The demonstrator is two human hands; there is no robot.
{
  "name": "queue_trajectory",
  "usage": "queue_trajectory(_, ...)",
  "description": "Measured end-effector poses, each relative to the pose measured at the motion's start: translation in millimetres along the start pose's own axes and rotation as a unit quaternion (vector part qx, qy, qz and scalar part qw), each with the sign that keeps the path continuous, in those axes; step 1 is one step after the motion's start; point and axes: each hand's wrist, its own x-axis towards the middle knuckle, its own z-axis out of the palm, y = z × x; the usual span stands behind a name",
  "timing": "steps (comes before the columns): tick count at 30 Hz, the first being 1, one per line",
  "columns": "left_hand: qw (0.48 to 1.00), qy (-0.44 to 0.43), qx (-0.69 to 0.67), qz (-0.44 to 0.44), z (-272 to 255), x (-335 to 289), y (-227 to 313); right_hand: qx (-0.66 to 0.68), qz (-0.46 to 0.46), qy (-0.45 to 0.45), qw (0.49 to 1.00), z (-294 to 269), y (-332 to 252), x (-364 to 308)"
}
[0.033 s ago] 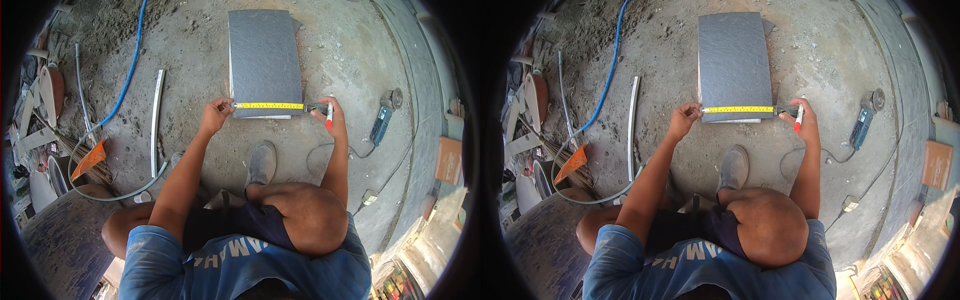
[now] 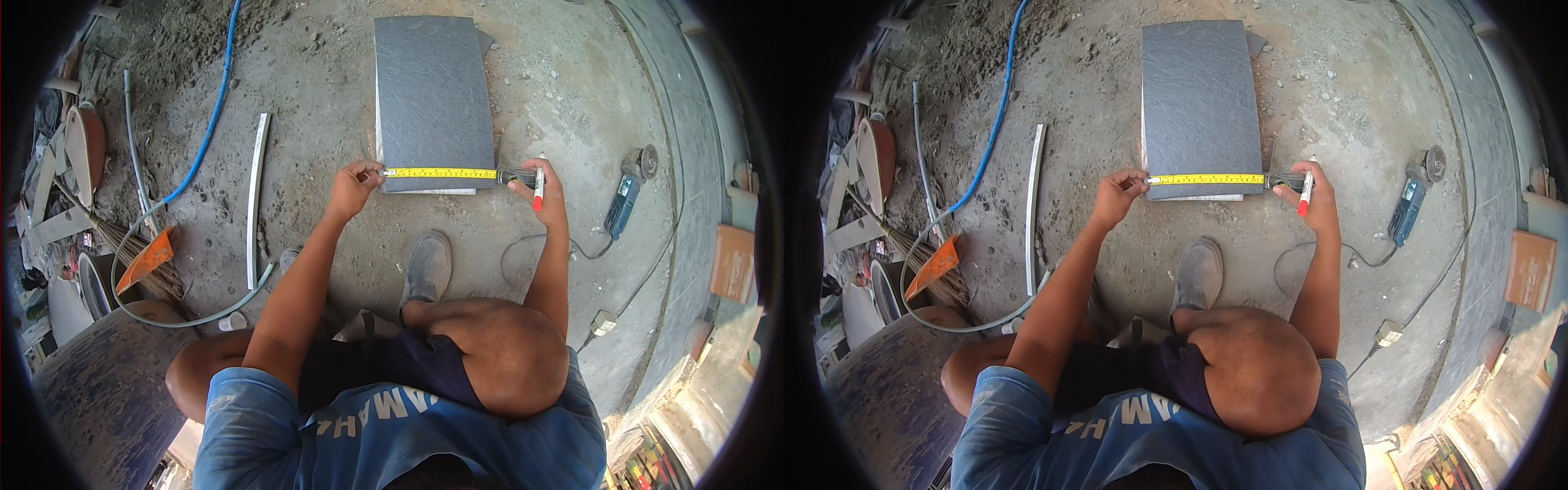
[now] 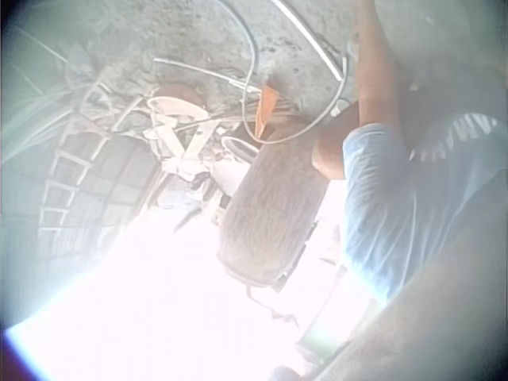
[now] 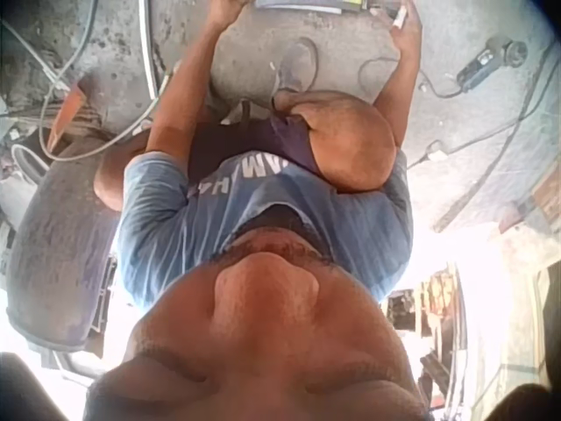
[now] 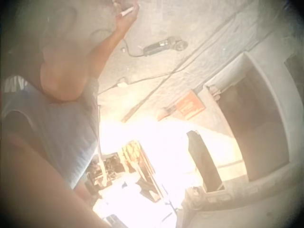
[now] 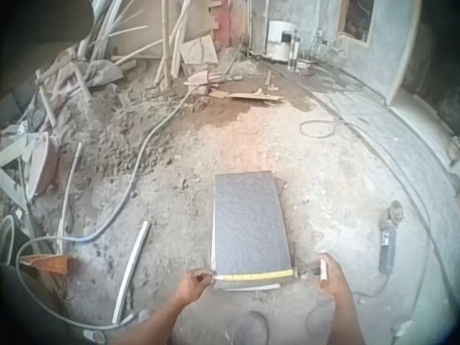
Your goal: The person measures a rectangular gray tile with a tape measure and marks it with a red marker. They measure both length and width, make multiple marks, and then use a straight edge to draw a line across the tile.
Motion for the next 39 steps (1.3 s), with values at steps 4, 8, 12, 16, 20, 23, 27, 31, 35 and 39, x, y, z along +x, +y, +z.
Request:
queue_trajectory(4,0.998,0.005,0.058,0.016,0,-7,9,-0.001,-0.025,0.004,1.000,2,3,-1)
queue_trajectory(8,0.984,0.038,0.139,0.102,2,-13,8,0.002,-0.024,0.008,1.000,2,4,-1)
queue_trajectory(12,0.987,0.079,0.123,0.067,10,-15,8,0.012,0.014,0.002,1.000,2,-3,-2)
queue_trajectory(16,0.992,0.091,0.084,0.007,16,-11,8,0.012,0.007,0.008,1.000,2,-1,-1)
queue_trajectory(20,0.996,0.077,0.054,-0.015,15,-6,6,0.005,0.004,0.014,1.000,3,0,-1)
queue_trajectory(23,0.997,0.056,0.035,-0.046,13,-4,11,0.001,0.001,0.019,1.000,3,2,-1)
queue_trajectory(27,0.997,0.071,-0.016,-0.020,17,-4,13,-0.002,-0.004,0.025,1.000,4,4,-2)
queue_trajectory(31,0.998,0.059,-0.018,-0.021,14,-3,7,-0.006,-0.005,0.027,1.000,5,-3,-3)
queue_trajectory(35,0.999,0.043,0.012,-0.023,18,-6,8,-0.016,-0.005,0.034,0.999,4,-5,-4)
queue_trajectory(39,0.997,0.065,0.046,0.005,19,-6,6,-0.011,0.001,0.033,0.999,5,-6,-3)
